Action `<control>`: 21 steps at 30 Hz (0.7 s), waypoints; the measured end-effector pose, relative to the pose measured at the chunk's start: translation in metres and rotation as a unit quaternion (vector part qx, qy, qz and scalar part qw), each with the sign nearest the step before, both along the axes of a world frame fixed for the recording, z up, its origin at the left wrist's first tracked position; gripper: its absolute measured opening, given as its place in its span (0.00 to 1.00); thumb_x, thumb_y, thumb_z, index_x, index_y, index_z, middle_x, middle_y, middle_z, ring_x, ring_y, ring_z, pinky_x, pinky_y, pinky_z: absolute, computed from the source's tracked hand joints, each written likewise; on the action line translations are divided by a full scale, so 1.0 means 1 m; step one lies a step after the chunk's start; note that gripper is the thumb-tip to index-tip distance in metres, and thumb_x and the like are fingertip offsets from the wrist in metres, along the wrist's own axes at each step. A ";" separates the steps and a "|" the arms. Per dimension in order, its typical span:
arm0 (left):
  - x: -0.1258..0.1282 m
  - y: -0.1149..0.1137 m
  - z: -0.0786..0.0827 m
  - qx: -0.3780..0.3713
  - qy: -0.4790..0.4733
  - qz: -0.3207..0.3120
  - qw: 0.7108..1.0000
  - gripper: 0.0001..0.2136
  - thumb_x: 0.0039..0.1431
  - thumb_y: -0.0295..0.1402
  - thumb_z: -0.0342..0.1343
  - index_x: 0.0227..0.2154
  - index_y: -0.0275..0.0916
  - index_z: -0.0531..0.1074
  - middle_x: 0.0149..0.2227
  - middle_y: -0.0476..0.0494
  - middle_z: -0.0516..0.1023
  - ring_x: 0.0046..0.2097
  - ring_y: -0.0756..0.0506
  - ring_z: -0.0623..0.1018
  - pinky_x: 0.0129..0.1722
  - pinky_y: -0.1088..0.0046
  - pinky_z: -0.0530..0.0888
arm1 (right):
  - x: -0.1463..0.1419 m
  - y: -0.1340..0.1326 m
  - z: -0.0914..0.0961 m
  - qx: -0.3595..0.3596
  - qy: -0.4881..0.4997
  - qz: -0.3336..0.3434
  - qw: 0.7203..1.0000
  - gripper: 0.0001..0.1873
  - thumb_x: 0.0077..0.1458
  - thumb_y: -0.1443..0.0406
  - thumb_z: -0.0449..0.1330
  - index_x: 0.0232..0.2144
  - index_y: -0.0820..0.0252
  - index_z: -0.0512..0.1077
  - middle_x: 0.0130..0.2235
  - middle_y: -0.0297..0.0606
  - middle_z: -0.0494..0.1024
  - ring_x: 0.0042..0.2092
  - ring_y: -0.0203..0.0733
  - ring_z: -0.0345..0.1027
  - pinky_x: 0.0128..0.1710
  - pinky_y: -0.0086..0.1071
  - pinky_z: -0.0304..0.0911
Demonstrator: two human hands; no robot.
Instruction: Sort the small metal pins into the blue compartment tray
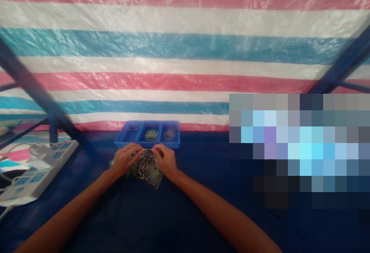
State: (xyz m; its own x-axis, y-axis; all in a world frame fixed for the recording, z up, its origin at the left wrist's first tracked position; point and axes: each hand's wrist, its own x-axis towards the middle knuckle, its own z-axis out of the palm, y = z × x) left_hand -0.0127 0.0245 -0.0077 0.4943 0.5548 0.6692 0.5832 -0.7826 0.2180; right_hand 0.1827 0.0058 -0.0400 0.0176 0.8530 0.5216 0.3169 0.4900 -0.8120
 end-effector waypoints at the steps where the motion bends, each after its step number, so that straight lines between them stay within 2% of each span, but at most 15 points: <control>1: 0.000 0.000 -0.001 0.003 -0.004 0.005 1.000 0.06 0.61 0.31 0.52 0.38 0.38 0.73 0.37 0.43 0.77 0.40 0.47 0.76 0.43 0.70 0.74 | 0.000 0.000 0.000 0.001 -0.002 0.000 1.000 0.14 0.59 0.57 0.54 0.31 0.60 0.72 0.23 0.31 0.70 0.24 0.34 0.61 0.25 0.27 0.56; 5: 0.000 0.002 -0.006 0.016 -0.024 0.021 0.999 0.11 0.60 0.32 0.54 0.46 0.39 0.70 0.43 0.40 0.75 0.44 0.45 0.76 0.44 0.69 0.75 | 0.000 0.000 0.000 0.008 -0.011 0.002 1.000 0.14 0.59 0.57 0.53 0.31 0.60 0.73 0.25 0.32 0.72 0.25 0.35 0.63 0.27 0.27 0.58; 11: 0.001 0.002 -0.007 0.012 -0.014 -0.008 1.000 0.06 0.62 0.32 0.52 0.39 0.39 0.72 0.40 0.41 0.76 0.43 0.46 0.77 0.44 0.68 0.75 | 0.001 -0.001 0.004 0.016 -0.021 0.003 1.000 0.14 0.60 0.58 0.53 0.31 0.60 0.73 0.27 0.33 0.74 0.27 0.35 0.65 0.29 0.28 0.60; 17: 0.001 0.001 -0.003 0.008 -0.022 -0.008 1.000 0.06 0.62 0.31 0.51 0.39 0.39 0.72 0.40 0.41 0.76 0.43 0.46 0.76 0.46 0.68 0.74 | 0.000 -0.002 0.001 0.008 -0.007 0.009 1.000 0.13 0.59 0.57 0.54 0.38 0.59 0.73 0.22 0.30 0.68 0.23 0.34 0.61 0.25 0.27 0.57; 21: 0.002 0.000 -0.001 0.002 -0.020 -0.015 1.000 0.07 0.63 0.31 0.50 0.38 0.39 0.72 0.40 0.41 0.76 0.43 0.46 0.76 0.46 0.68 0.73 | 0.000 -0.002 -0.001 0.016 -0.010 0.011 1.000 0.12 0.59 0.58 0.54 0.37 0.59 0.72 0.22 0.29 0.68 0.24 0.34 0.61 0.26 0.27 0.57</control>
